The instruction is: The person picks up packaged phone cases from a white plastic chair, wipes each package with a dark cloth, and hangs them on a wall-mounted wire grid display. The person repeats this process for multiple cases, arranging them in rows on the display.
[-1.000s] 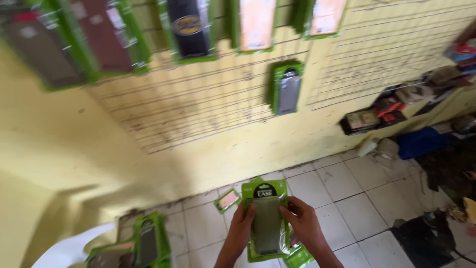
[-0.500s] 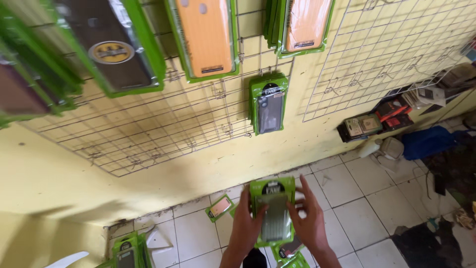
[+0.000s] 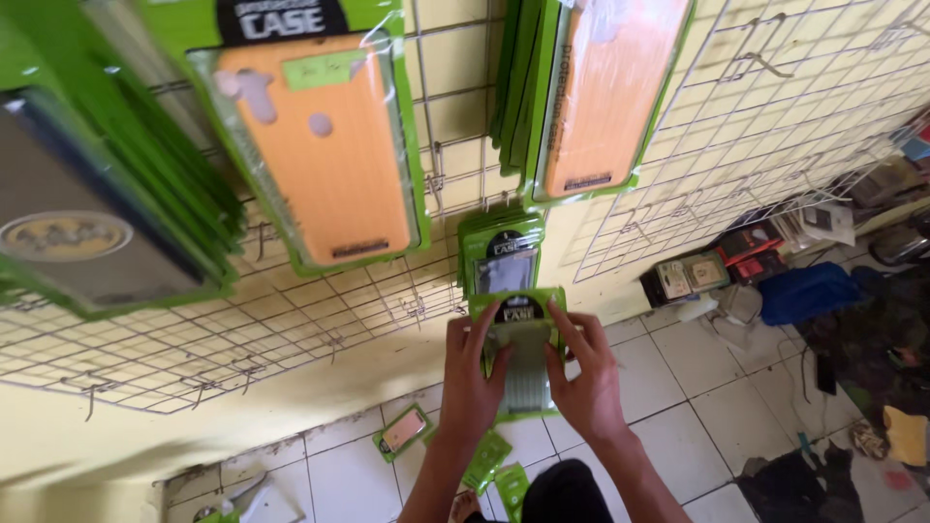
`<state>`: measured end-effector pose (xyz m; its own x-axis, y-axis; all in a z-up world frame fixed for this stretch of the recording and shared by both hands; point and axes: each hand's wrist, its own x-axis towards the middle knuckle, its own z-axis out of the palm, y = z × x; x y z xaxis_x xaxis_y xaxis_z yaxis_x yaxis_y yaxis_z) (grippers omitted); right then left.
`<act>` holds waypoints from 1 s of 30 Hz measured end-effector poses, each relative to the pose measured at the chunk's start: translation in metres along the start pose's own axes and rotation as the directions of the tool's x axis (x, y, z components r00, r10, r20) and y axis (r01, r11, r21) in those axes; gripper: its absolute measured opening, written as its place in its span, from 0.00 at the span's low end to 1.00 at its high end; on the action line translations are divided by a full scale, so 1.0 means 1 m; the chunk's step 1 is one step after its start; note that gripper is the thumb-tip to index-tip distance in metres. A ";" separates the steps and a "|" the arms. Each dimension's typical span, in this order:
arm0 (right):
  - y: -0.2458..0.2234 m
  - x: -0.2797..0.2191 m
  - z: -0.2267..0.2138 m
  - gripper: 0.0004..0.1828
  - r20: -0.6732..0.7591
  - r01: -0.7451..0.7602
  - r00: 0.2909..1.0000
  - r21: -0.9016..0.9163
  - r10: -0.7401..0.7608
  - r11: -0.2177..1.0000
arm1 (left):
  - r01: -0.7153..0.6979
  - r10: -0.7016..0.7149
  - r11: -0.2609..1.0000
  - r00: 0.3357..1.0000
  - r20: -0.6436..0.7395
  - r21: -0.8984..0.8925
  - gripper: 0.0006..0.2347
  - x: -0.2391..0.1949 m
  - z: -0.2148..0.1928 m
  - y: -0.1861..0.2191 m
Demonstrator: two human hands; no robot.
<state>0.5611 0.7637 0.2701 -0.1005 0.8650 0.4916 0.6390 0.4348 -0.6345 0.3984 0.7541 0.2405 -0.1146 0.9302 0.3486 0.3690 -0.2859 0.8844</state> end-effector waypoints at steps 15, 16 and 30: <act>0.070 0.093 0.037 0.33 0.107 0.033 0.993 0.086 -0.042 0.996 | 0.073 -0.018 0.960 0.980 -0.200 0.269 0.27 0.082 0.030 -0.028; 0.072 0.090 0.038 0.32 0.106 0.040 0.993 0.093 -0.049 0.995 | 0.109 -0.054 0.954 0.979 -0.198 0.278 0.27 0.081 0.030 -0.029; 0.074 0.072 0.039 0.34 0.125 0.089 0.987 0.105 -0.102 0.990 | 0.037 0.028 0.961 0.973 -0.228 0.274 0.25 0.065 0.027 -0.038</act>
<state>0.5717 0.8684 0.2354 -0.2600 0.8407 0.4750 0.5439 0.5339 -0.6473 0.4021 0.8320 0.2209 -0.3116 0.8450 0.4347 0.6032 -0.1775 0.7776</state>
